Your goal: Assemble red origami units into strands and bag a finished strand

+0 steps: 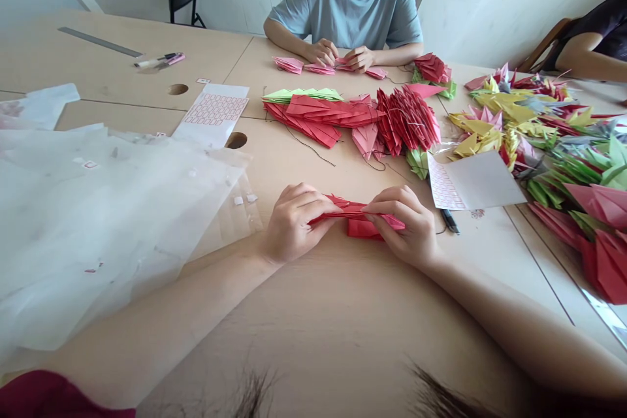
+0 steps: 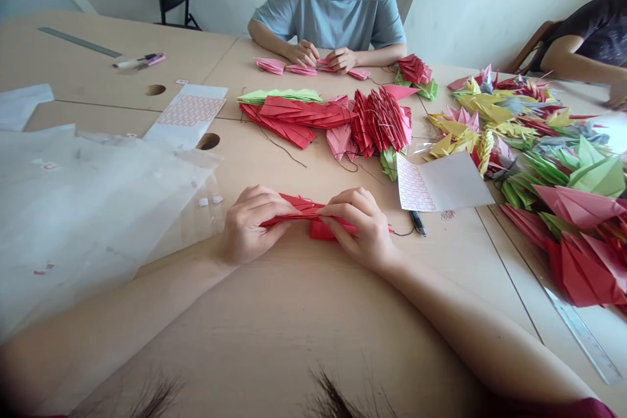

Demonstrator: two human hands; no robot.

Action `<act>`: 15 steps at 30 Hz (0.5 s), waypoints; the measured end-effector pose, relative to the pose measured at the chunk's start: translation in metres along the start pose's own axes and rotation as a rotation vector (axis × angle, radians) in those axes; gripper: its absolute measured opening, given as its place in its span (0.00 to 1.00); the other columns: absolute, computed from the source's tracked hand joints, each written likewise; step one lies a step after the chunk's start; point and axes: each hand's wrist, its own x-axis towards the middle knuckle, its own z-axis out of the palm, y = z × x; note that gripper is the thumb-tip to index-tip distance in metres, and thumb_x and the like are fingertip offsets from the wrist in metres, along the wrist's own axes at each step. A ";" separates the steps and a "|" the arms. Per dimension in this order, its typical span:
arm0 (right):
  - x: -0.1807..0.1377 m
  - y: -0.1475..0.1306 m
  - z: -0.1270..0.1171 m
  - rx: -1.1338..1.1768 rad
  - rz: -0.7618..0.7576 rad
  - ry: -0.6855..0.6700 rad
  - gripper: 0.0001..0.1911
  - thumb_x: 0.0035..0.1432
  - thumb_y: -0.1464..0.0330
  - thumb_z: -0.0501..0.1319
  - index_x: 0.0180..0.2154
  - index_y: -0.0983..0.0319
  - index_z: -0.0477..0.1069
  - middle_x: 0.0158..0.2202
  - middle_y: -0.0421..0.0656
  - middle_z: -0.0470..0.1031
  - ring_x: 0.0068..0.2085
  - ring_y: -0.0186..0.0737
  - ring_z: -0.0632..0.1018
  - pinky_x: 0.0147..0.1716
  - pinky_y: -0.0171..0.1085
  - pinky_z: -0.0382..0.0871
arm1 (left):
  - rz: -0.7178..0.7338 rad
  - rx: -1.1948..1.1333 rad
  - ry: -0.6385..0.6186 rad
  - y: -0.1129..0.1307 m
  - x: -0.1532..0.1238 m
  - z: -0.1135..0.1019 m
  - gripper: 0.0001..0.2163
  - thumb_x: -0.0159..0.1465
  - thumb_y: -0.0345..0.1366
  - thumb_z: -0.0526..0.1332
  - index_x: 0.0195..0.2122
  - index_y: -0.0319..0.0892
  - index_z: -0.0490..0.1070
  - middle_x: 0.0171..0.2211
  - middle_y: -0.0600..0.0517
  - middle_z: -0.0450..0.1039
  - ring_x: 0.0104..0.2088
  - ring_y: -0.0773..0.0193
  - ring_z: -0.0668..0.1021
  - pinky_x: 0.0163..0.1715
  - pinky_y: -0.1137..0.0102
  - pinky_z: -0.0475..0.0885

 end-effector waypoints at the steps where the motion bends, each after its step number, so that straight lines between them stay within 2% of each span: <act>1: 0.000 -0.001 0.001 -0.036 -0.011 0.011 0.09 0.58 0.77 0.62 0.40 0.59 0.73 0.34 0.43 0.74 0.36 0.39 0.74 0.37 0.42 0.69 | 0.005 0.003 0.000 0.000 0.000 0.000 0.03 0.63 0.32 0.63 0.36 0.43 0.76 0.33 0.53 0.80 0.36 0.63 0.76 0.40 0.65 0.68; 4: 0.002 -0.005 0.003 -0.155 -0.055 0.016 0.08 0.58 0.75 0.63 0.39 0.59 0.73 0.33 0.42 0.74 0.35 0.39 0.73 0.36 0.42 0.67 | 0.019 0.021 -0.016 0.002 -0.001 0.001 0.04 0.63 0.31 0.62 0.36 0.44 0.76 0.34 0.53 0.80 0.37 0.62 0.76 0.40 0.65 0.67; 9: 0.004 -0.010 0.004 -0.255 -0.190 -0.105 0.10 0.59 0.75 0.63 0.42 0.58 0.73 0.35 0.40 0.78 0.37 0.37 0.75 0.41 0.42 0.65 | 0.039 0.026 -0.035 0.003 -0.002 0.002 0.03 0.63 0.32 0.63 0.36 0.44 0.76 0.34 0.53 0.80 0.37 0.63 0.77 0.41 0.65 0.67; 15: 0.004 -0.005 0.006 -0.319 -0.138 -0.036 0.08 0.59 0.74 0.63 0.40 0.57 0.73 0.34 0.39 0.78 0.36 0.38 0.75 0.43 0.43 0.65 | 0.011 0.035 -0.001 0.000 -0.001 0.002 0.03 0.63 0.32 0.63 0.36 0.45 0.77 0.33 0.55 0.80 0.36 0.64 0.77 0.40 0.66 0.67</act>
